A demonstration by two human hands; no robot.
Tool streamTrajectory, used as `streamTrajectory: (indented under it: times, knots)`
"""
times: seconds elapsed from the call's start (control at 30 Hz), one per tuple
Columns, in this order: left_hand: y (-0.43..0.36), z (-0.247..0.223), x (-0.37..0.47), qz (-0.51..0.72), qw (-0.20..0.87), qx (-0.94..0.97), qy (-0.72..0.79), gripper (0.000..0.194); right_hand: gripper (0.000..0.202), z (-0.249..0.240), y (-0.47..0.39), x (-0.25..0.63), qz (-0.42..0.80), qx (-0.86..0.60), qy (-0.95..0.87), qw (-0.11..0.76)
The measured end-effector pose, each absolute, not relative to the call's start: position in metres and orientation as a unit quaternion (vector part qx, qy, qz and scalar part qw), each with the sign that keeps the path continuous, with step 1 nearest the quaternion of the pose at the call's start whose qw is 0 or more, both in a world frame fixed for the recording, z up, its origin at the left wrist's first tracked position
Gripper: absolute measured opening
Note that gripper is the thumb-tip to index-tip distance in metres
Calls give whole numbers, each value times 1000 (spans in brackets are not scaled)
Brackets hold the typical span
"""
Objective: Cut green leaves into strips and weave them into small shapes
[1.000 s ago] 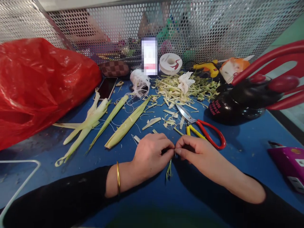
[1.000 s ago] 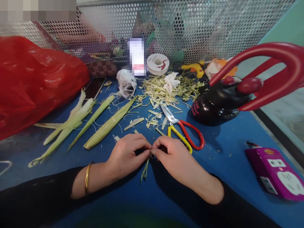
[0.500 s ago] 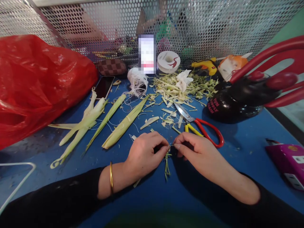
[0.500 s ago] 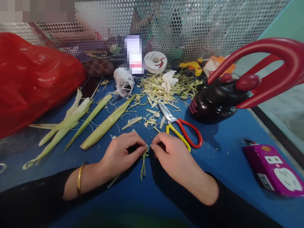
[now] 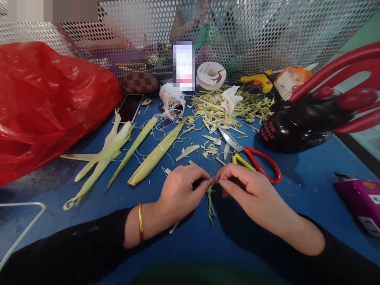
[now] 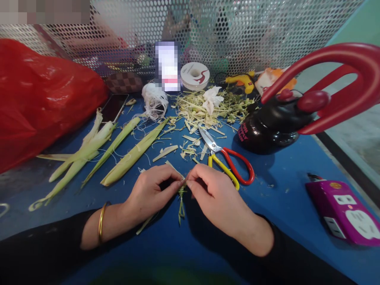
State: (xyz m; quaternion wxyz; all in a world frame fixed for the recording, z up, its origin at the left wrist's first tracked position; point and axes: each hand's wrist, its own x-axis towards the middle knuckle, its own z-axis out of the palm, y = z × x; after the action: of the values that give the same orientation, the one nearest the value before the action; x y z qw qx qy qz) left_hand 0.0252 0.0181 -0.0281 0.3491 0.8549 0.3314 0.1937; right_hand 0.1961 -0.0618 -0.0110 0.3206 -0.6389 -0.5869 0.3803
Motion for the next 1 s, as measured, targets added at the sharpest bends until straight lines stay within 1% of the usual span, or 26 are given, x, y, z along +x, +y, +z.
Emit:
streamTrajectory:
  times: [0.13,0.27,0.47,0.63,0.73,0.8,0.9,1.0]
  knots:
    - [19,-27,24,175,340,866,323,13,14,-11,-63,194,307,-593,-701,252]
    - [21,-26,24,162,345,869,317,12,19,-14,-63,192,259,-582,-747,193]
    - [24,-27,24,201,354,857,315,11,18,-14,-61,193,264,-590,-740,186]
    - [26,-29,23,242,385,827,329,9,18,-11,-62,193,272,-591,-736,186]
    - [26,-30,20,251,430,801,332,7,18,-11,-62,193,271,-590,-737,184]
    - [25,-30,19,225,472,780,343,5,18,-11,-62,192,271,-590,-738,184]
    - [24,-28,18,161,540,739,368,10,18,-12,-62,193,269,-592,-738,183]
    - [25,-26,20,137,607,689,372,13,19,-13,-63,193,278,-593,-734,182]
